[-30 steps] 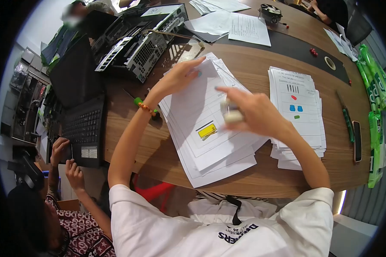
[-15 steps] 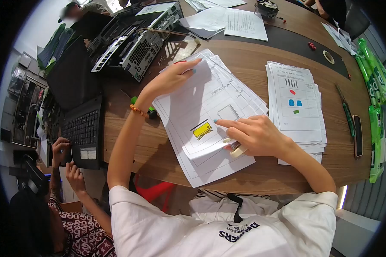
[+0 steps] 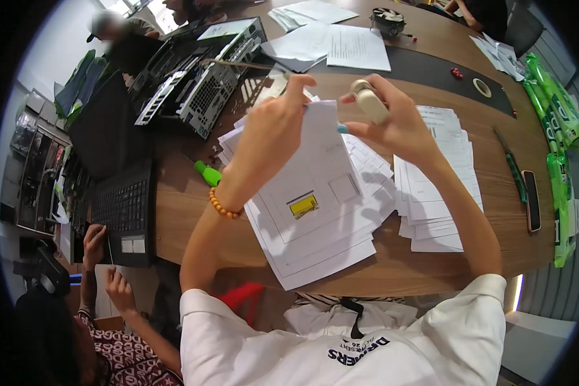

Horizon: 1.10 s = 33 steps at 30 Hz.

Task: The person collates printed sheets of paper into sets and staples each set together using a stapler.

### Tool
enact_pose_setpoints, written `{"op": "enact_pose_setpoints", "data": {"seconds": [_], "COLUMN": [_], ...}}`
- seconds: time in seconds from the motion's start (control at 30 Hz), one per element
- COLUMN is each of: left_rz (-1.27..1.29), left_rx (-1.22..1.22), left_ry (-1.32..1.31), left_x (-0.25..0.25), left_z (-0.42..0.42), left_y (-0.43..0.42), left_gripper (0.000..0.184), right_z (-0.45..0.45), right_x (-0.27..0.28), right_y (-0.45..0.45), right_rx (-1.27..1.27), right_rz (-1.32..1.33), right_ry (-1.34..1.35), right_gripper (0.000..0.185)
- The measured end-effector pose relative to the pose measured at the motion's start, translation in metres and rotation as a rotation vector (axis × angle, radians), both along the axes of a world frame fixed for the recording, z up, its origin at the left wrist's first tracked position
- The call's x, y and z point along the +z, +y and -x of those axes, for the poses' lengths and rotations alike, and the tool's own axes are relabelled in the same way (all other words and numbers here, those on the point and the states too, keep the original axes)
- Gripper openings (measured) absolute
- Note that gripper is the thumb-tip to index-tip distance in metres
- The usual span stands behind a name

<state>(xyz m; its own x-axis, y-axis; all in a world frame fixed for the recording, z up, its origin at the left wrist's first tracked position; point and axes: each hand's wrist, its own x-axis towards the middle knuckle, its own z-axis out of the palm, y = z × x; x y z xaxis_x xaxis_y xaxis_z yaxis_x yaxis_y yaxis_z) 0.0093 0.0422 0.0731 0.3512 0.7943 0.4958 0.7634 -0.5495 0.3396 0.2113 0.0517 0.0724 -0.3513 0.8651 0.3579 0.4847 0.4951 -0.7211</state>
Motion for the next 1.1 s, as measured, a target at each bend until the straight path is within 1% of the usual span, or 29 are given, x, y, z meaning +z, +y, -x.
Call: {"op": "enact_pose_setpoints", "data": {"seconds": [0.07, 0.1, 0.13, 0.2, 0.23, 0.27, 0.33, 0.37, 0.4, 0.47, 0.5, 0.53, 0.6, 0.63, 0.7, 0.73, 0.8, 0.83, 0.87, 0.93, 0.97, 1.03, 1.07, 1.1], "left_rz": [0.016, 0.038, 0.018, -0.014, -0.093, -0.101, -0.37, -0.134, 0.056, 0.612, 0.666, 0.716, 0.649, 0.648, 0.465, 0.462, 0.288, 0.24, 0.242, 0.107, 0.108, 0.005, 0.006, 0.051], "left_rx": [-0.066, -0.077, -0.084, -0.043, 0.01, -0.007, 0.08, 0.063, -0.078, -0.34, -0.394, -0.428, -0.351, -0.34, -0.266, -0.261, -0.189, -0.126, -0.126, -0.086, -0.085, -0.142, -0.14, -0.176], "left_ry": [-0.006, -0.011, -0.012, 0.135, 0.099, -0.051, -0.15, -0.351, -0.418, -0.86, -0.923, -0.896, -0.854, -0.86, -0.98, -0.981, -0.975, -0.942, -0.942, -0.846, -0.847, -0.884, -0.884, -0.981], "left_x": [0.005, 0.006, 0.007, 0.013, 0.019, 0.027, 0.029, 0.025, 0.019, -0.002, -0.017, -0.022, -0.029, -0.032, -0.031, -0.029, -0.019, -0.015, -0.016, -0.018, -0.019, -0.019, -0.021, -0.023], "left_z": [-0.009, -0.01, -0.01, -0.004, 0.006, 0.019, 0.047, 0.057, 0.067, 0.063, 0.062, 0.058, 0.05, 0.047, 0.042, 0.038, 0.03, 0.026, 0.026, 0.025, 0.024, 0.023, 0.023, 0.024], "left_y": [0.001, 0.005, 0.008, 0.011, 0.015, 0.02, 0.034, 0.033, 0.038, 0.035, 0.035, 0.033, 0.029, 0.028, 0.027, 0.025, 0.019, 0.015, 0.015, 0.015, 0.015, 0.015, 0.016, 0.017], "left_gripper": [0.031, 0.036, 0.036, 0.045, 0.045, 0.037, 0.06, 0.059, 0.056, 0.051, 0.048, 0.045, 0.04, 0.04, 0.034, 0.034, 0.025, 0.017, 0.017, 0.012, 0.012, 0.011, 0.011, 0.011], "right_z": [0.006, 0.01, 0.008, 0.005, -0.001, -0.01, -0.027, -0.031, -0.034, -0.041, -0.043, -0.044, -0.043, -0.043, -0.043, -0.043, -0.042, -0.042, -0.042, -0.042, -0.044, -0.046, -0.047, -0.047], "right_x": [-0.015, -0.016, -0.014, -0.011, -0.012, -0.012, -0.011, -0.01, -0.01, -0.01, -0.01, -0.01, -0.012, -0.014, -0.017, -0.018, -0.019, -0.019, -0.02, -0.021, -0.021, -0.02, -0.019, -0.016], "right_y": [0.024, 0.025, 0.027, 0.028, 0.031, 0.034, 0.035, 0.036, 0.037, 0.036, 0.035, 0.035, 0.033, 0.034, 0.034, 0.034, 0.032, 0.032, 0.032, 0.032, 0.032, 0.033, 0.033, 0.033], "right_rx": [0.129, 0.106, 0.101, 0.033, 0.013, 0.011, 0.007, -0.062, -0.055, -0.124, -0.112, -0.105, -0.087, -0.091, -0.095, -0.107, -0.096, -0.092, -0.092, -0.051, -0.051, 0.018, 0.019, 0.017], "right_rz": [0.011, 0.062, 0.041, 0.299, 0.364, 0.352, 0.356, 0.314, 0.307, 0.311, 0.324, 0.324, 0.333, 0.325, 0.339, 0.345, 0.355, 0.362, 0.363, 0.33, 0.332, 0.326, 0.328, 0.314], "right_ry": [0.241, 0.23, 0.227, 0.283, 0.348, 0.344, 0.622, 0.657, 0.656, 0.63, 0.617, 0.614, 0.649, 0.617, 0.605, 0.595, 0.595, 0.596, 0.596, 0.582, 0.581, 0.515, 0.515, 0.452], "right_gripper": [0.035, 0.032, 0.032, 0.031, 0.032, 0.032, 0.032, 0.028, 0.028, 0.026, 0.026, 0.026, 0.025, 0.025, 0.024, 0.024, 0.024, 0.024, 0.024, 0.023, 0.023, 0.021, 0.021, 0.022]}}
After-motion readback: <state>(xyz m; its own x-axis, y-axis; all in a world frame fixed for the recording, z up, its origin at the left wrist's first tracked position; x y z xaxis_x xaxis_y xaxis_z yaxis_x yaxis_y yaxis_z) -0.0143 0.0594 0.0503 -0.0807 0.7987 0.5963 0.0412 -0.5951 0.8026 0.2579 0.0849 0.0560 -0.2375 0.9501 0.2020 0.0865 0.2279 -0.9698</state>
